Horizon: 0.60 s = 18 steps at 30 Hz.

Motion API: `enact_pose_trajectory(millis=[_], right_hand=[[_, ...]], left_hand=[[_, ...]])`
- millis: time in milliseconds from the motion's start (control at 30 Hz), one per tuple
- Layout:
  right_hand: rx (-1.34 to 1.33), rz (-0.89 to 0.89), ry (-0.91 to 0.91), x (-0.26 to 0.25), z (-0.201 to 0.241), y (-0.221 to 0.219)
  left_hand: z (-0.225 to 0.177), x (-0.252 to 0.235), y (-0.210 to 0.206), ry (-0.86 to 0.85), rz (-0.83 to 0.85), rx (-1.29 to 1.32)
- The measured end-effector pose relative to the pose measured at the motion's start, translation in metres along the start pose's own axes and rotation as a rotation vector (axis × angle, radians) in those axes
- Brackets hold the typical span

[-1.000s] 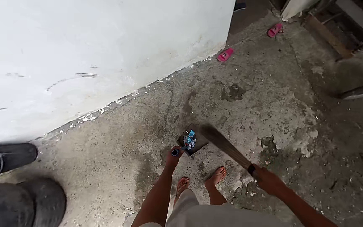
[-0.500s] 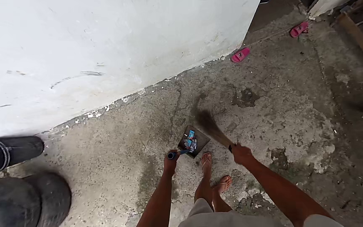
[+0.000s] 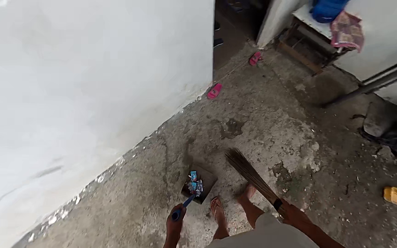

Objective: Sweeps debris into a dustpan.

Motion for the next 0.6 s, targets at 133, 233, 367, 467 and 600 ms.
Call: enact_pose_trajectory(millis=[133, 233, 367, 467, 600], right_hand=[[-0.244, -0.038, -0.082, -0.015, -0.057, 0.034], [-0.352, -0.052, -0.097, -0.032, -0.088, 0.08], [-0.36, -0.06, -0.052, -0.053, -0.116, 0.141], [-0.328, -0.047, -0.026, -0.075, -0.128, 0.189], [-0.248, -0.029, -0.017, -0.083, -0.105, 0.269]], left_hand=[[-0.069, -0.032, -0.026, -0.09, 0.043, -0.018], [-0.131, -0.052, -0.053, -0.105, 0.037, -0.039], [-0.212, -0.075, -0.09, -0.1, 0.021, -0.056], [-0.262, -0.098, -0.12, -0.092, -0.008, -0.073], [-0.312, -0.124, -0.157, -0.085, -0.06, -0.041]])
Point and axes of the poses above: each hand's wrist, its own x-axis away from the middle knuckle, its own y-axis out of the back of the hand, z = x × y, the point moved 5 cm from there along -x, towards the middle knuckle, and after that the axes turned 15 degrees about -x, right-handed, at the moved point
